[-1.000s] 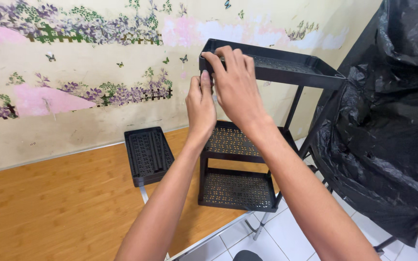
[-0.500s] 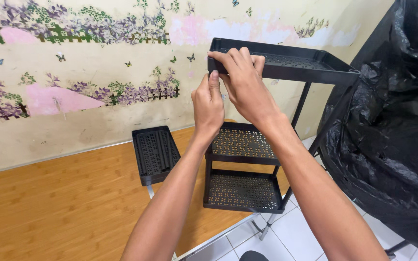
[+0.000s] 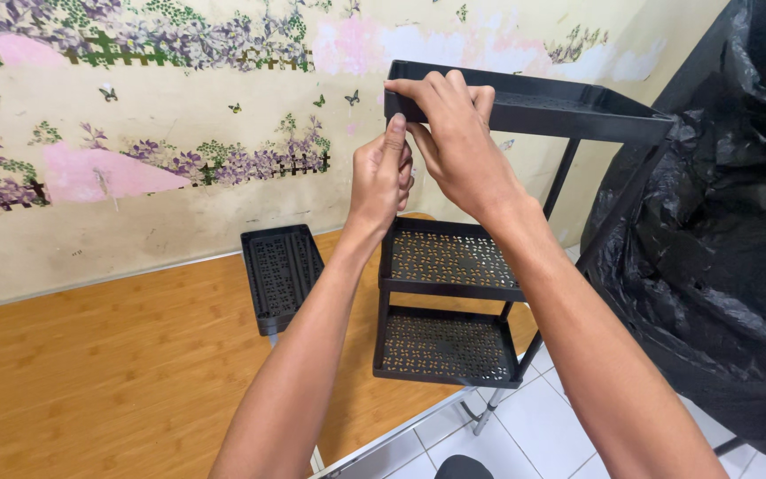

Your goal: The person assembles a black plastic three-tier storage shelf by inserting vertical poles into the trays and securing each tray to the frame. The person repeatedly adjusts the trays and poles to ensure a snug fit.

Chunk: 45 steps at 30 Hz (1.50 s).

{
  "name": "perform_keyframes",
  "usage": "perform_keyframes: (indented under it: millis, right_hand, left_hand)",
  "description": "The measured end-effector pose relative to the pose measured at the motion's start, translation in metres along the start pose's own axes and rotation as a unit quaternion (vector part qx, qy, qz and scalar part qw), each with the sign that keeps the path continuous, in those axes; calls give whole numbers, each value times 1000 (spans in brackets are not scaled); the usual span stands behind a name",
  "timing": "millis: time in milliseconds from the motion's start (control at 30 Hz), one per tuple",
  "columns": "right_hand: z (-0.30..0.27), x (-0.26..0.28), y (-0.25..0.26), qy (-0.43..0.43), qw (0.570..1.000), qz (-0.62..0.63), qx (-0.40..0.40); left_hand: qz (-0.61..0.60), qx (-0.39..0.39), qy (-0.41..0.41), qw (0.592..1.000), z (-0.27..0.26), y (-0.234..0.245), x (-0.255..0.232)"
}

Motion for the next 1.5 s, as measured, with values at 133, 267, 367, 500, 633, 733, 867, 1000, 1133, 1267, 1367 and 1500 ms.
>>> perform_keyframes:
  millis: [133, 267, 367, 500, 633, 733, 867, 1000, 1133, 1267, 1367, 1500]
  right_hand:
    - [6, 6, 0, -4, 1000, 4, 0]
    - [2, 11, 2, -14, 1000, 18, -7]
    - [-3, 13, 6, -15, 999, 19, -28]
    - [-7, 11, 12, -22, 999, 24, -23]
    - [-5, 11, 15, -31, 999, 30, -4]
    - [-1, 13, 12, -40, 999, 32, -3]
    - [-6, 11, 11, -36, 998, 34, -23]
    - [-8, 11, 13, -31, 998, 42, -21]
    - [-11, 10, 12, -18, 999, 33, -28]
    - [-8, 8, 12, -17, 999, 35, -21]
    - [-9, 7, 14, -24, 998, 50, -3]
    - [-8, 7, 16, -25, 997, 67, -7]
  left_hand:
    - [13, -5, -6, 1000, -3, 0, -8]
    - [27, -12, -15, 999, -10, -2, -11]
    - [41, -15, -19, 999, -14, -5, -12]
    - [41, -20, -16, 999, -17, -12, -13]
    - [135, -69, -119, 981, -30, -22, -15]
    - [218, -126, -254, 934, -45, -37, -11]
    - [294, -167, -198, 920, -49, -44, -3]
    - [320, -165, -161, 919, -43, -37, -5]
    - [262, -118, -171, 942, -33, -28, -4]
    - [87, -26, -66, 994, -24, -12, -3]
    - [3, 19, 0, 1000, -20, -3, -2]
    - [0, 20, 32, 999, -18, -2, -3]
Point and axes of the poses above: each hand's wrist, its own z-axis towards the middle knuckle, its own y-axis out of the back of the hand, x = y × z, the point moved 1 cm from there along z, towards the middle knuckle, and after that the axes turned 11 degrees about -z, right-handed, at the moved point
